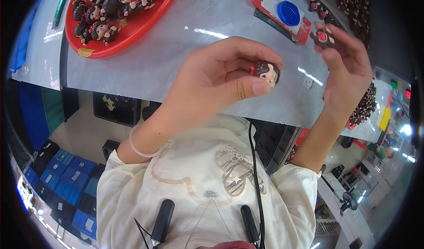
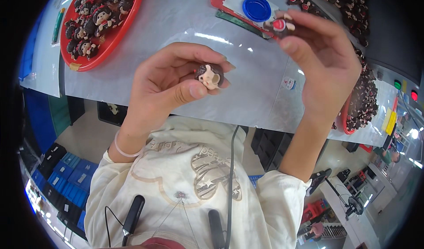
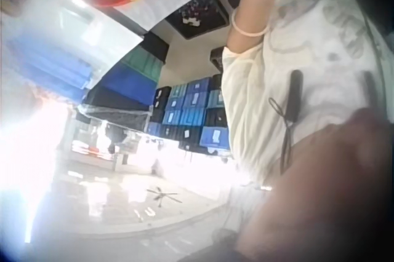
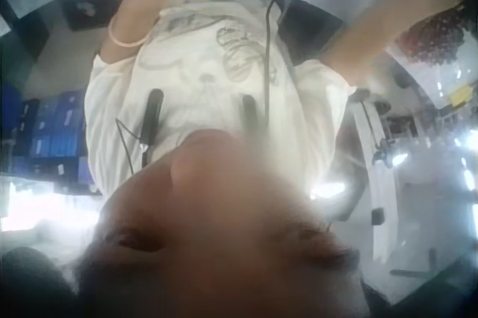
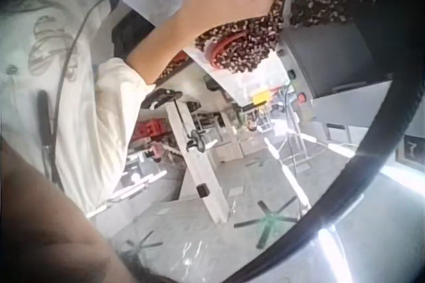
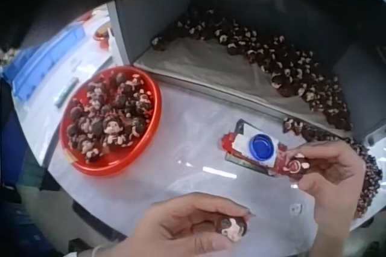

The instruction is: The person assembles small figurines by picking up figurine heads and bodies, dipping the joint of each body into glue in a cap, and attaching the heads to the bodies by hand.

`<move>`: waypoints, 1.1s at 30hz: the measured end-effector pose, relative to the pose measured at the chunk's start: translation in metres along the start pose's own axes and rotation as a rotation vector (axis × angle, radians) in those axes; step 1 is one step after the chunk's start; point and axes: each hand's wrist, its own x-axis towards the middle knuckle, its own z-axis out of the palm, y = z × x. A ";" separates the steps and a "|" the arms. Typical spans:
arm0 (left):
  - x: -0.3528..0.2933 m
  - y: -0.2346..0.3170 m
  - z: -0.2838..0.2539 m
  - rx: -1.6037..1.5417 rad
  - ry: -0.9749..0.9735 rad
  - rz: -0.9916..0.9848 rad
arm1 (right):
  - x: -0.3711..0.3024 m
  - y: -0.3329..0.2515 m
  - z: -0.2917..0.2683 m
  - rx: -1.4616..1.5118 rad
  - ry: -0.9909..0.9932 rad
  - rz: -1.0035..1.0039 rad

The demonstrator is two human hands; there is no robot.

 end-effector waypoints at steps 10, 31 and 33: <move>0.002 -0.001 -0.001 0.064 -0.001 0.002 | -0.035 -0.014 0.017 0.042 -0.114 -0.041; -0.002 -0.001 0.003 0.034 0.108 -0.028 | -0.036 -0.026 0.042 -0.467 -0.105 -0.467; -0.002 -0.001 0.003 0.054 0.115 -0.028 | -0.035 -0.024 0.042 -0.449 -0.112 -0.464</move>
